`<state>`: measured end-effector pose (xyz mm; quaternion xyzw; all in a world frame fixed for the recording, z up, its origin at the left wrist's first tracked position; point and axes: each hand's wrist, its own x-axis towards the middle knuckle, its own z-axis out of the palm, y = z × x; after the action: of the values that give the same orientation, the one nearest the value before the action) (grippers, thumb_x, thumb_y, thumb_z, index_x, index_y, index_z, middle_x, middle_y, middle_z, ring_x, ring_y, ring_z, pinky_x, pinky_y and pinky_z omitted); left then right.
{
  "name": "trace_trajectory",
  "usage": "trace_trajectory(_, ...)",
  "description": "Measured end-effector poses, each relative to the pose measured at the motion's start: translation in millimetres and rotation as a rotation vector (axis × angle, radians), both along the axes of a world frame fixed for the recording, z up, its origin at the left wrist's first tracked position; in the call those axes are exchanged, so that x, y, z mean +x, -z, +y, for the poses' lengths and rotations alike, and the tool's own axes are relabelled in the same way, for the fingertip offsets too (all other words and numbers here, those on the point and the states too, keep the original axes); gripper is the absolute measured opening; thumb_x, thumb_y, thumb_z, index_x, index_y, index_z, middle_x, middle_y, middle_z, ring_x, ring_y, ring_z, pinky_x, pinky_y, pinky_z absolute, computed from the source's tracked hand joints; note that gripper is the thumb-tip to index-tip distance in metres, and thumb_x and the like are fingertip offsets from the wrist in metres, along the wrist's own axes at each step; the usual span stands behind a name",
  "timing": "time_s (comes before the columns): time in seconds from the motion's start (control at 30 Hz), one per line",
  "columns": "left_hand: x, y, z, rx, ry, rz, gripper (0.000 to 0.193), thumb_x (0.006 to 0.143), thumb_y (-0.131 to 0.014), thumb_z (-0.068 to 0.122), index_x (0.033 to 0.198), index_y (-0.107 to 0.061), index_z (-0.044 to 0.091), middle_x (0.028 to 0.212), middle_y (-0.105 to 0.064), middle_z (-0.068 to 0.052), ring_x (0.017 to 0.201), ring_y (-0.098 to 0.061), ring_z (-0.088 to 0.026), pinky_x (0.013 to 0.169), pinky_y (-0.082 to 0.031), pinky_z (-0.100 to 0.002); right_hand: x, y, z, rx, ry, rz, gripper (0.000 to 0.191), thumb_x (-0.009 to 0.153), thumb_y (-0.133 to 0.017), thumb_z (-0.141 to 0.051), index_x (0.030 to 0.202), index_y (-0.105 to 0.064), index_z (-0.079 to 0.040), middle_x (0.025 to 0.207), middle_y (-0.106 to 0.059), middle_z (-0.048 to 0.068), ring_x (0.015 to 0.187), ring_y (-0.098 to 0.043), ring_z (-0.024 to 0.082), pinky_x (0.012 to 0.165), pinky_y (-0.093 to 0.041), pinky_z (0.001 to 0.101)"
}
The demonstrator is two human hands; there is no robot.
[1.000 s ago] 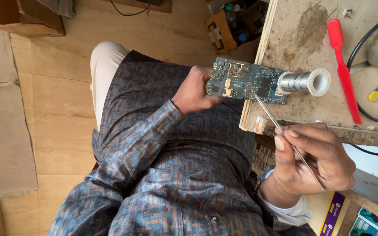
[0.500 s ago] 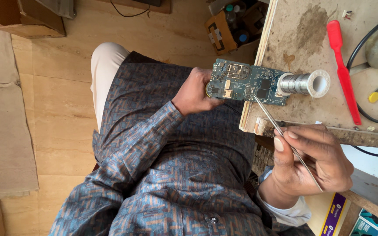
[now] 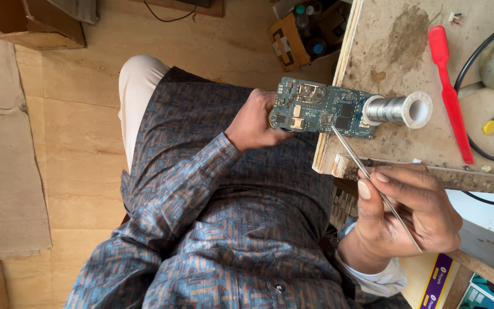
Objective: The person sits at a workbench holding a green circuit board in one hand and a long metal probe in the other, repeatedly probing and pressing components on the board. Near the end they pick up a soldering iron and apply it to the board while steadying it with the probe.
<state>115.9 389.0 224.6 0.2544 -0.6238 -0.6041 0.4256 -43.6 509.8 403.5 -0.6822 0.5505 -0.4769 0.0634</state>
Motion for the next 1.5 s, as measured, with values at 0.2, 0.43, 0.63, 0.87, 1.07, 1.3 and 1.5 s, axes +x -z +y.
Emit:
trace_trajectory(0.2,-0.3,0.4,-0.1,0.010,-0.023,0.040,0.023,0.077,-0.082,0.012,0.094,-0.071,-0.001,0.088,-0.076,-0.013,0.075,-0.074,-0.020,0.074,-0.059,-0.032,1.2,-0.2,-0.6,0.002,0.009,-0.004,0.027,0.106,-0.084,-0.019,0.107,-0.069,0.003,0.094,-0.074,0.018,0.080,-0.076,0.020,0.070,-0.061,0.0255)
trace_trajectory(0.43,-0.3,1.7,0.1,0.014,-0.007,0.001,0.023,0.075,-0.081,0.011,0.092,-0.072,-0.001,0.083,-0.074,-0.013,0.071,-0.072,-0.020,0.072,-0.058,-0.033,6.4,-3.6,-2.1,0.020,0.033,0.001,0.028,0.105,-0.084,-0.021,0.107,-0.070,0.004,0.094,-0.074,0.018,0.078,-0.074,0.020,0.066,-0.058,0.0235)
trace_trajectory(0.63,-0.6,2.9,0.6,0.026,-0.005,-0.010,0.023,0.074,-0.081,0.012,0.091,-0.072,0.000,0.081,-0.074,-0.012,0.069,-0.072,-0.019,0.071,-0.058,-0.033,11.4,-7.7,-2.8,0.043,0.041,0.012,0.028,0.107,-0.086,-0.021,0.111,-0.072,0.003,0.096,-0.075,0.017,0.079,-0.073,0.019,0.066,-0.055,0.0220)
trace_trajectory(0.87,-1.0,3.4,-0.5,0.020,-0.003,-0.008,0.023,0.075,-0.082,0.012,0.091,-0.072,-0.001,0.082,-0.075,-0.013,0.070,-0.073,-0.019,0.071,-0.058,-0.032,15.3,-9.4,-4.7,0.061,0.102,0.059,0.027,0.102,-0.088,-0.022,0.107,-0.073,0.001,0.093,-0.075,0.015,0.072,-0.068,0.016,0.059,-0.046,0.0195)
trace_trajectory(1.07,-0.6,0.8,0.1,0.004,-0.020,0.007,0.024,0.077,-0.083,0.013,0.091,-0.072,-0.001,0.085,-0.075,-0.013,0.073,-0.074,-0.020,0.071,-0.058,-0.033,16.6,-12.9,-6.8,0.073,0.098,0.065,0.026,0.102,-0.088,-0.021,0.107,-0.074,0.001,0.094,-0.075,0.015,0.072,-0.068,0.015,0.057,-0.044,0.0188)
trace_trajectory(1.3,1.7,-3.8,-0.8,0.016,-0.002,-0.001,0.023,0.076,-0.082,0.013,0.091,-0.072,-0.001,0.083,-0.075,-0.013,0.071,-0.074,-0.021,0.071,-0.058,-0.033,19.8,-17.6,-7.4,0.071,0.111,0.060,0.025,0.100,-0.088,-0.019,0.105,-0.074,0.001,0.093,-0.075,0.015,0.070,-0.067,0.014,0.055,-0.041,0.0184)
trace_trajectory(1.5,3.2,-5.9,-0.5,-0.007,-0.014,0.024,0.023,0.077,-0.081,0.012,0.093,-0.072,-0.001,0.086,-0.075,-0.013,0.073,-0.074,-0.022,0.073,-0.058,-0.033,20.1,-19.8,-7.5,0.069,0.104,0.070,0.025,0.101,-0.088,-0.020,0.106,-0.074,0.000,0.094,-0.075,0.015,0.070,-0.067,0.014,0.055,-0.042,0.0185)
